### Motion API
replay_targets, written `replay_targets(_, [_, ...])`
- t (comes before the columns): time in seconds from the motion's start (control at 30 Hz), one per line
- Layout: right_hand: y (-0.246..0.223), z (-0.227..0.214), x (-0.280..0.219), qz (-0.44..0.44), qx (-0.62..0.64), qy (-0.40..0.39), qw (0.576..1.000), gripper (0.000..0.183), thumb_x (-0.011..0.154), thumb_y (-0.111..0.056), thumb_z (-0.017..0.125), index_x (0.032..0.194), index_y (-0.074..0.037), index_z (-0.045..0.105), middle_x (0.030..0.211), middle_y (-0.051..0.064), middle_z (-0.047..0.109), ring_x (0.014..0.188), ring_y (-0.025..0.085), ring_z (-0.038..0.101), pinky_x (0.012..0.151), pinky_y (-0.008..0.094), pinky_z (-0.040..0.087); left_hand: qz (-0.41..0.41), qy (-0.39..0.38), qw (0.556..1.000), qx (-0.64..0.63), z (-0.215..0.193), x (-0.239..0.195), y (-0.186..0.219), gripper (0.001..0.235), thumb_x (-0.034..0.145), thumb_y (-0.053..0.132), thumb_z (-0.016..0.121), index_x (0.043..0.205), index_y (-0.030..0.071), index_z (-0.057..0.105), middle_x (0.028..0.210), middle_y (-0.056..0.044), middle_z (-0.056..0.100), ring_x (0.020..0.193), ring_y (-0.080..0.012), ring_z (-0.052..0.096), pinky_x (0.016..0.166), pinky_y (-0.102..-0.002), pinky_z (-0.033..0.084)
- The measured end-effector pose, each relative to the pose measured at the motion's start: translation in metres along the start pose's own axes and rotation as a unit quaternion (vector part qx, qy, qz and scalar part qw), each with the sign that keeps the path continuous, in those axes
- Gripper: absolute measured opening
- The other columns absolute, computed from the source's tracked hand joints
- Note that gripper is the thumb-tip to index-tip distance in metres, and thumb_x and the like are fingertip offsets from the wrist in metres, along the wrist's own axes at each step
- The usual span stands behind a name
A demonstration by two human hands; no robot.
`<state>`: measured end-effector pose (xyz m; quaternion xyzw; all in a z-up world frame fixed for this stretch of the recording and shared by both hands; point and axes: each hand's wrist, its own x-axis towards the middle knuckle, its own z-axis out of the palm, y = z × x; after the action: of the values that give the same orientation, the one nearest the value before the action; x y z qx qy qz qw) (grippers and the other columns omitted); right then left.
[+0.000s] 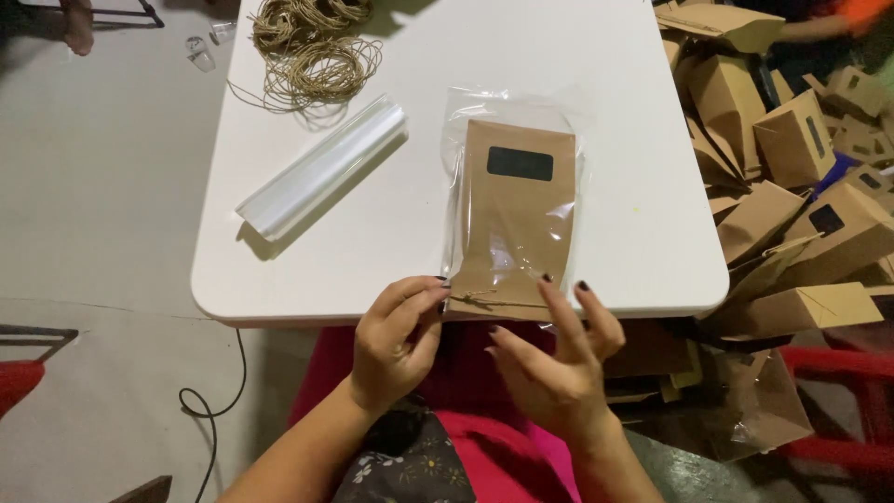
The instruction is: Packaging a small brown cardboard box into a clear plastic sleeve on a white table.
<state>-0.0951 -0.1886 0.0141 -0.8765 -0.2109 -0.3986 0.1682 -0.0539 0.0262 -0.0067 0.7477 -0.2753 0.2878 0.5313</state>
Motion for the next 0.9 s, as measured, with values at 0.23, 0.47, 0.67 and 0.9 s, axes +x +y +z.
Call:
replay_targets(0.23, [-0.021, 0.013, 0.025, -0.02, -0.024, 0.035, 0.999, 0.011, 0.099, -0.027, 0.076, 0.103, -0.017, 0.073, 0.142, 0.025, 0.059, 0.144, 0.041, 0.042, 0.126, 0.047, 0.011, 0.059, 0.001, 0.988, 0.141, -0.015, -0.004, 0.002, 0.029, 0.088, -0.011, 0.058, 0.113, -0.002, 0.07, 0.116, -0.016, 0.072, 0.101, -0.0336, 0.064, 0.092, -0.042, 0.056])
replay_targets(0.47, [-0.045, 0.015, 0.006, -0.126, 0.206, -0.094, 0.966, 0.02, 0.1, -0.011, 0.059, 0.111, 0.001, 0.072, 0.119, 0.016, 0.072, 0.111, 0.034, 0.07, 0.096, 0.045, 0.055, 0.044, 0.024, 0.986, 0.158, -0.017, -0.011, 0.001, 0.017, 0.094, 0.007, 0.059, 0.104, -0.001, 0.071, 0.112, -0.015, 0.067, 0.104, -0.032, 0.062, 0.094, -0.044, 0.054])
replay_targets(0.67, [-0.023, 0.039, 0.004, -0.02, -0.01, -0.117, 0.993, 0.035, 0.102, -0.008, 0.058, 0.136, -0.002, 0.06, 0.144, 0.023, 0.06, 0.134, 0.046, 0.058, 0.114, 0.061, 0.04, -0.098, 0.09, 0.991, -0.02, -0.01, -0.006, -0.003, 0.031, 0.092, -0.001, 0.064, 0.1, 0.007, 0.036, 0.114, -0.024, 0.061, 0.105, -0.0302, 0.064, 0.092, -0.036, 0.056])
replay_targets(0.9, [-0.019, 0.043, 0.006, 0.01, -0.029, -0.13, 0.991, 0.031, 0.1, -0.012, 0.061, 0.13, -0.011, 0.068, 0.141, 0.013, 0.065, 0.134, 0.034, 0.058, 0.11, 0.052, 0.038, -0.074, -0.038, 0.983, 0.163, -0.005, 0.007, -0.006, 0.028, 0.093, 0.002, 0.061, 0.121, 0.004, 0.057, 0.105, -0.011, 0.065, 0.093, -0.0294, 0.065, 0.082, -0.041, 0.052])
